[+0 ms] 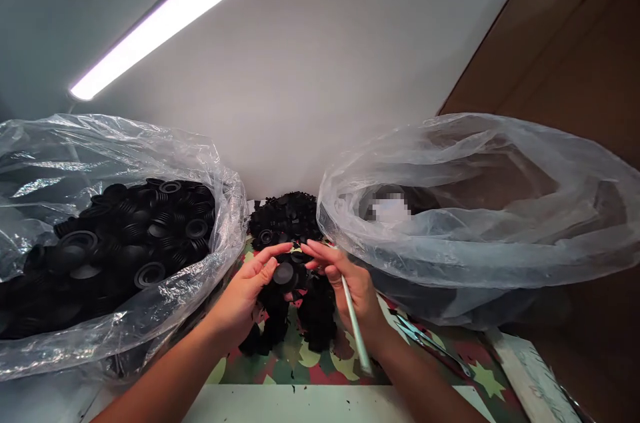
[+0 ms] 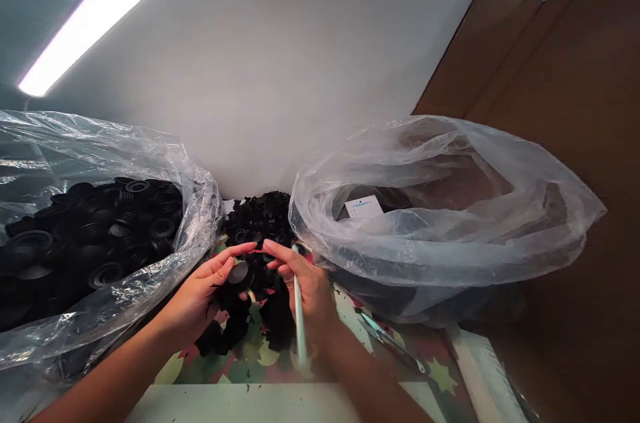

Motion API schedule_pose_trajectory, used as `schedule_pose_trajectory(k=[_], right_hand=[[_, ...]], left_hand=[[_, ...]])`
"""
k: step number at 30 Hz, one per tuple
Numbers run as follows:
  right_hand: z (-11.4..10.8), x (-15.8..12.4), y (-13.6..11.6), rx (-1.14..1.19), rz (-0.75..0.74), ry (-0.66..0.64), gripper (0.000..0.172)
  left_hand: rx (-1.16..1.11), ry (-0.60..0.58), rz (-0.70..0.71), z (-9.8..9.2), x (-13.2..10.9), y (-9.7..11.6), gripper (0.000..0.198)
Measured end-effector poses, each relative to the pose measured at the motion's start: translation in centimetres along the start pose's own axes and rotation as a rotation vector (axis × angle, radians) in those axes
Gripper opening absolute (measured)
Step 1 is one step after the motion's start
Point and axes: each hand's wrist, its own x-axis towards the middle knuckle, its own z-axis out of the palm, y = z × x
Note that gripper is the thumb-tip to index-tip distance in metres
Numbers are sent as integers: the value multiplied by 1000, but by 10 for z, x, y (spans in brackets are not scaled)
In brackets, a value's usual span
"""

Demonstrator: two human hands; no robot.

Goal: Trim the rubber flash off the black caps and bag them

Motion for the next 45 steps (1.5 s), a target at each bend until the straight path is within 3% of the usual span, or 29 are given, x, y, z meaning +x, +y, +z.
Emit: schedule_pose_trajectory(k=[2,5,8,10,12,19,25,30,35,40,45], right_hand=[[3,-2,-1,56,0,-73,36],[11,-4,-6,73,80,-70,30],[19,-7,-8,63,186,13,26],[22,-9,-8,71,199,73,23],[23,-10,-7,91,196,112,18],[22,-10,-7,73,256,103,13],[18,-7,-10,83,291,30,9],[11,-2,-10,34,207,-124,11],[11,9,-14,-103,113,-224,29],[17,12,-6,-221,-78,-305,45],[24,3,3,-140,-126,-222,49]], left_hand=[[61,2,5,-1,-1,-2,53],[285,49,66,-2,-1,-5,49],[584,82,297,-1,1,-8,54],[770,34,481,-2,3,-9,57],[922,-25,547,-4,6,-10,50],[1001,-14,402,-8,7,-4,39],[905,40,495,1,2,7,15],[875,72,449,3,2,6,8],[806,60,378,7,1,7,8],[824,44,360,5,3,9,9],[786,8,291,5,4,9,10]])
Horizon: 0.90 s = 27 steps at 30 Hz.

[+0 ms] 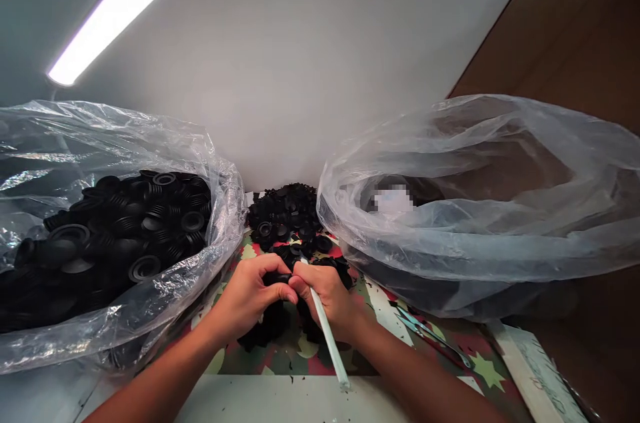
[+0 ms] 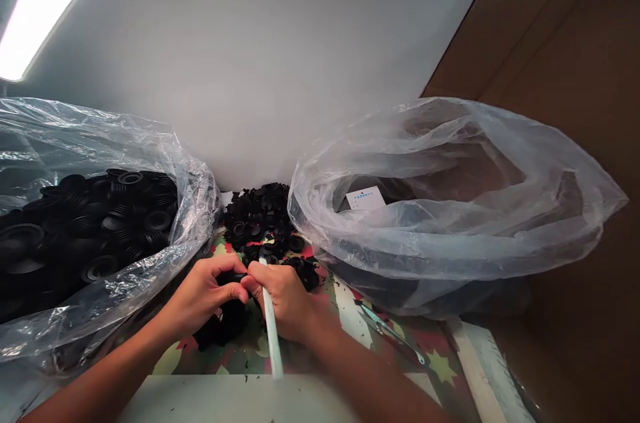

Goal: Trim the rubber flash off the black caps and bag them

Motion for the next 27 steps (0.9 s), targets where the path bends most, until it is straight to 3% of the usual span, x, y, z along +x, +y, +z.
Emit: schedule_pose_trajectory(k=[5,9,13,20,24,27], right_hand=[[2,-4,-2,-201,-139,187,46],[-1,-4,-7,-420,-313,228,46],[4,-5,-4,-556,-390,246,44],[14,-9,-4,-541,-412,287,39],[17,-8,-20,-448,-555,290,44],[11,-7,-22,-401,-432,279,43]], left_hand=[[-188,76,-69,12,-6,-1,19],[-564,68,-264,27,-10,-4,44],[-751,185,-404,36,-10,-3,58],[-818,296,-454,43,-7,-6,58],[-874,443,-375,33,2,-9,54],[-845,364,-321,28,4,-10,54]])
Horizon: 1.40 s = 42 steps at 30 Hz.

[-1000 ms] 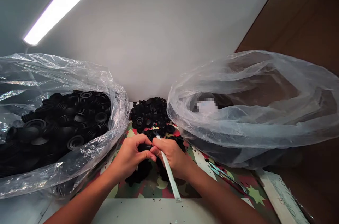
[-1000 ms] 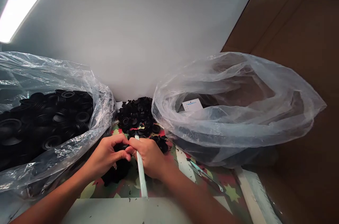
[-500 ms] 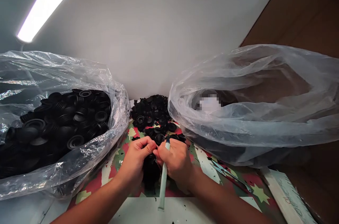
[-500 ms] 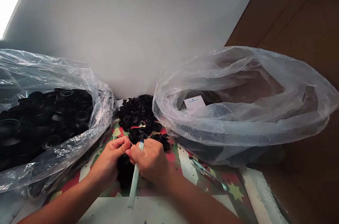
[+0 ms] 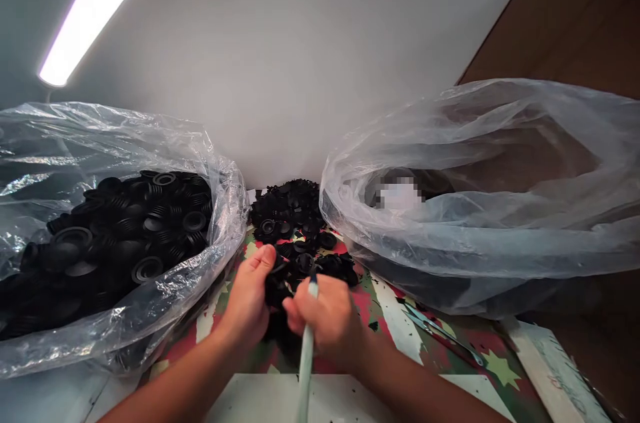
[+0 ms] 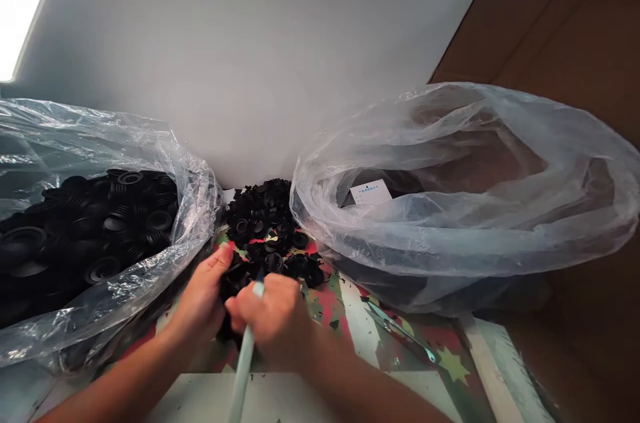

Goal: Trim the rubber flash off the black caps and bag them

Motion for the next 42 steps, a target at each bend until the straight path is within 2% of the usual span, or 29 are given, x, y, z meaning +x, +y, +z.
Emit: schedule_pose_trajectory(k=[5,8,11,12,14,16,19,21,23,25,28,32,35,37,39,42], right_hand=[[-11,-7,25,-5,392,-20,41],[-12,-13,32,63,511,-165,36],[-9,-18,34,84,595,-316,17],[-8,-19,35,80,616,-341,15],[-7,-19,37,83,643,-330,22],[-9,-18,39,131,654,-263,34],[-13,-13,39,309,669,-162,42],[-14,-9,38,462,653,-173,54],[-14,-7,37,587,648,-247,63],[-15,-7,37,648,680,-301,66],[-16,-6,38,591,696,-289,62],[-16,-9,36,355,551,-241,46],[-14,-12,34,264,435,-220,27],[-13,-13,33,231,416,-215,20],[-14,-10,32,214,439,-231,27],[-17,-4,31,186,472,-300,38]], left_hand=[[72,-170,108,-4,-4,-2,55],[148,-243,161,-12,-1,-3,52],[285,-249,281,-21,4,-3,51],[344,-253,313,-24,5,-2,50],[460,-284,363,-27,7,1,47],[574,-347,437,-28,5,6,42],[712,-445,549,-27,2,15,37],[767,-522,572,-28,1,21,33],[785,-595,571,-29,1,26,29],[790,-638,555,-30,1,32,27],[771,-625,454,-30,-1,36,23],[720,-489,252,-25,-1,35,49],[715,-419,180,-21,2,32,41],[732,-401,157,-20,3,31,29],[748,-377,178,-19,3,31,20],[769,-370,240,-18,0,31,19]])
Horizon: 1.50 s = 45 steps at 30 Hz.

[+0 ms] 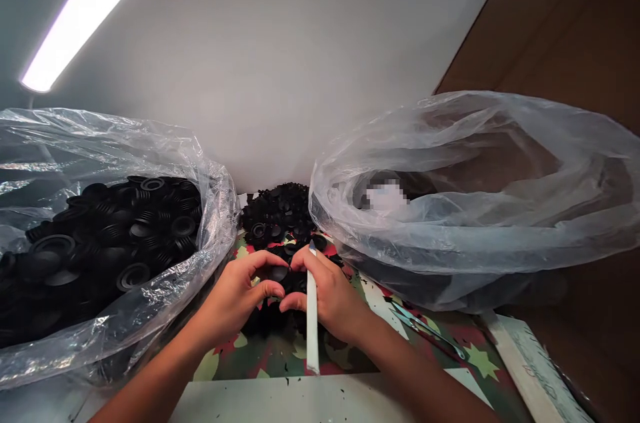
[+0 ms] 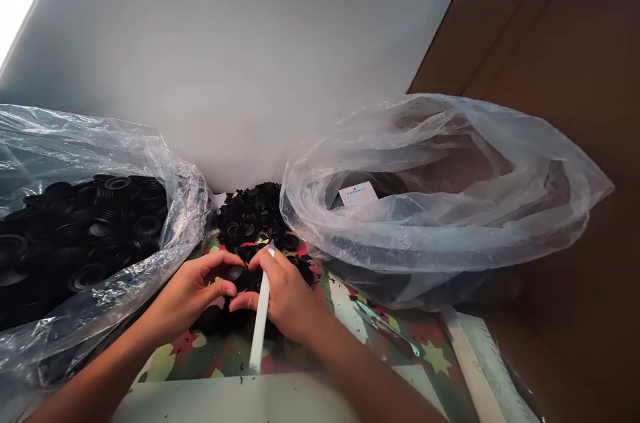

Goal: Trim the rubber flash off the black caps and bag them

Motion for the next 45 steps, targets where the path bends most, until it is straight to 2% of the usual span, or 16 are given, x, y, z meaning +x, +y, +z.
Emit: schedule_pose_trajectory(k=[3,6,12,17,23,27,31,34,40,45], right_hand=[[-3,3,-2,-128,-25,-78,31],[-4,4,-1,-264,-112,-156,28],[-7,2,-2,-281,-174,-235,26],[-6,3,-8,-355,-254,-130,30],[-2,4,-15,-446,-385,45,23],[2,1,-19,-507,-431,82,23],[10,0,-22,-571,-463,128,35],[14,1,-25,-550,-455,154,41],[16,-1,-30,-498,-472,214,43],[16,-4,-25,-463,-492,210,39]], left_hand=[[61,0,70,0,-2,3,15],[110,6,97,-1,-3,6,9],[162,-18,96,-2,-4,12,3],[112,6,100,0,-4,11,2],[2,129,84,4,-5,2,17],[-152,177,38,11,-6,-8,26],[-436,257,-108,22,-6,-15,42],[-576,291,-188,29,-6,-12,49],[-734,355,-193,36,-8,0,50],[-783,375,-224,41,-11,-2,52]])
